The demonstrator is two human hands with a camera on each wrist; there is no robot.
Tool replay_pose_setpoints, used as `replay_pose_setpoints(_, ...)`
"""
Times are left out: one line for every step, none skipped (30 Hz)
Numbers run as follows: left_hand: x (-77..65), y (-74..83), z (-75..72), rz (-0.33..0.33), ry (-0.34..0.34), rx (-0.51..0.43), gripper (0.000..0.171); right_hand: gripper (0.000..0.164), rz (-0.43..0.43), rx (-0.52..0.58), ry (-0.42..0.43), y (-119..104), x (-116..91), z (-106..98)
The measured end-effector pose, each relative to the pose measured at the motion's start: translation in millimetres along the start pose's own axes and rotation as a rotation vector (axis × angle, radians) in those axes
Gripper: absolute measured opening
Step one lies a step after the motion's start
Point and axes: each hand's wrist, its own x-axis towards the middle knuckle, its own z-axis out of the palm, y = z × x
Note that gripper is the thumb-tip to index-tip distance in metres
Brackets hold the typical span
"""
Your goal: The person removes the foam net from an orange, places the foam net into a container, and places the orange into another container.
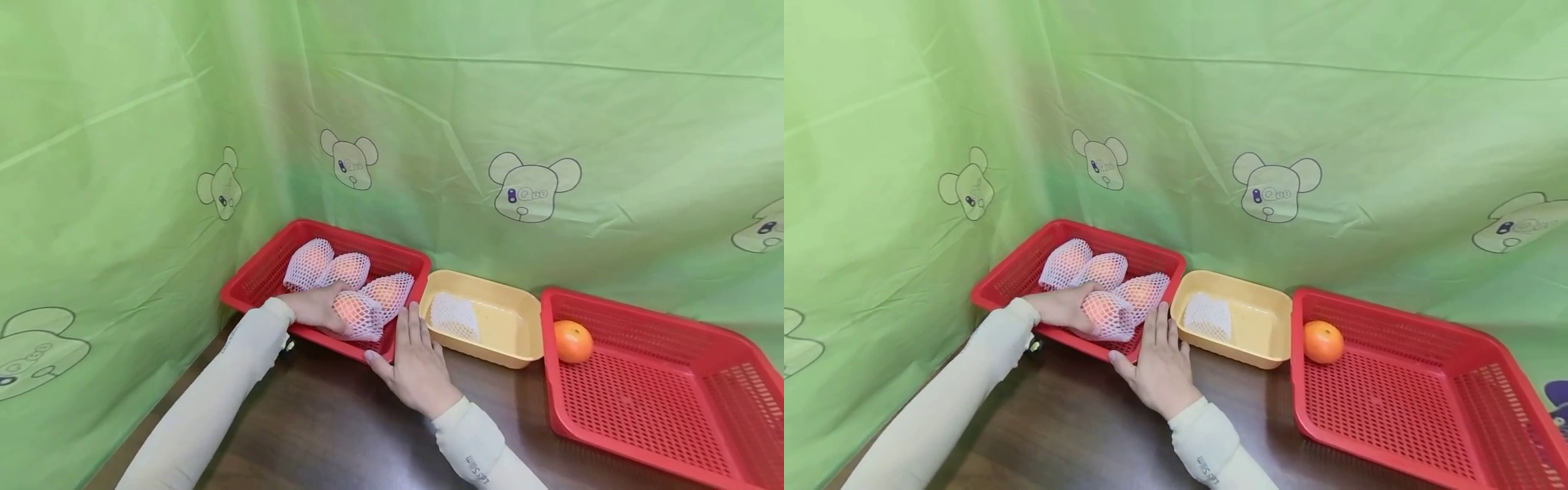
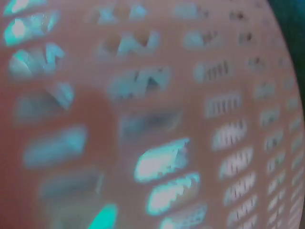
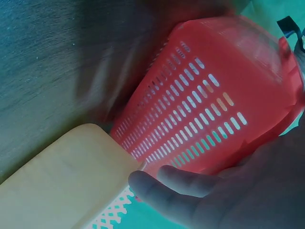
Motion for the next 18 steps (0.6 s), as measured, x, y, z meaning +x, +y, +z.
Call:
replay_pose_setpoints(-2.1, -3.2, -3.7, 0.017, 0.011, -0.031, 0.094, 0.099, -0.001, 0.005, 0.001, 0, 0, 0)
replay_pose_setpoints(-4.1, -6.5, -7.3, 0.037, 0.023, -0.060, 0.093, 0.099, 0.000, 0.004, -0.001, 0, 0, 0)
replay_pose_setpoints(-6.2, -9.5, -10.8, 0.056, 0.035, -0.097, 0.092, 0.098, -0.002, 0.004, 0.001, 0, -1, 0)
replay_pose_setpoints(-8.5, -12.3, -14.2, 0.073, 0.050, -0.142, 0.090, 0.098, -0.003, 0.006, 0.001, 0, -1, -1)
replay_pose_setpoints(-11.0, -14.7, -17.4, 0.089, 0.064, -0.185, 0.090, 0.098, -0.004, 0.005, 0.001, 0, -1, -1)
replay_pose_setpoints(-13.0, -17.3, -20.4, 0.105, 0.080, -0.215, 0.090, 0.099, -0.004, 0.005, -0.001, -1, -1, -2)
replay_pose_setpoints(-15.0, -19.1, -23.0, 0.118, 0.096, -0.241, 0.089, 0.099, -0.002, 0.005, -0.006, -1, -1, -2)
replay_pose_setpoints(-16.9, -20.5, -25.2, 0.124, 0.112, -0.252, 0.089, 0.099, 0.000, 0.004, -0.008, -1, -2, -3)
replay_pose_setpoints(-18.5, -21.9, -26.9, 0.128, 0.128, -0.265, 0.090, 0.099, 0.001, 0.006, -0.008, -1, -2, -3)
replay_pose_setpoints(-19.5, -23.4, -28.3, 0.136, 0.143, -0.266, 0.090, 0.100, 0.004, 0.007, -0.010, -1, -2, -3)
replay_pose_setpoints(-20.3, -24.8, -29.2, 0.138, 0.157, -0.260, 0.090, 0.100, 0.007, 0.006, -0.013, -1, -2, -3)
replay_pose_setpoints(-20.8, -26.1, -29.8, 0.145, 0.167, -0.256, 0.090, 0.100, 0.009, 0.007, -0.015, -2, -2, -3)
replay_pose_setpoints(-21.1, -27.4, -30.1, 0.150, 0.176, -0.260, 0.089, 0.100, 0.010, 0.008, -0.017, -2, -2, -3)
replay_pose_setpoints(-21.3, -28.9, -30.3, 0.161, 0.188, -0.261, 0.089, 0.100, 0.010, 0.008, -0.017, -2, -2, -3)
replay_pose_setpoints(-21.5, -30.1, -30.4, 0.168, 0.201, -0.268, 0.088, 0.100, 0.010, 0.009, -0.018, -2, -2, -3)
replay_pose_setpoints(-21.7, -31.1, -30.4, 0.175, 0.214, -0.275, 0.088, 0.100, 0.010, 0.009, -0.018, -2, -1, -3)
replay_pose_setpoints(-21.7, -32.0, -30.3, 0.186, 0.227, -0.288, 0.088, 0.100, 0.009, 0.009, -0.019, -2, -1, -2)
replay_pose_setpoints(-22.0, -32.8, -30.4, 0.200, 0.237, -0.302, 0.087, 0.100, 0.007, 0.009, -0.019, -2, -1, -2)
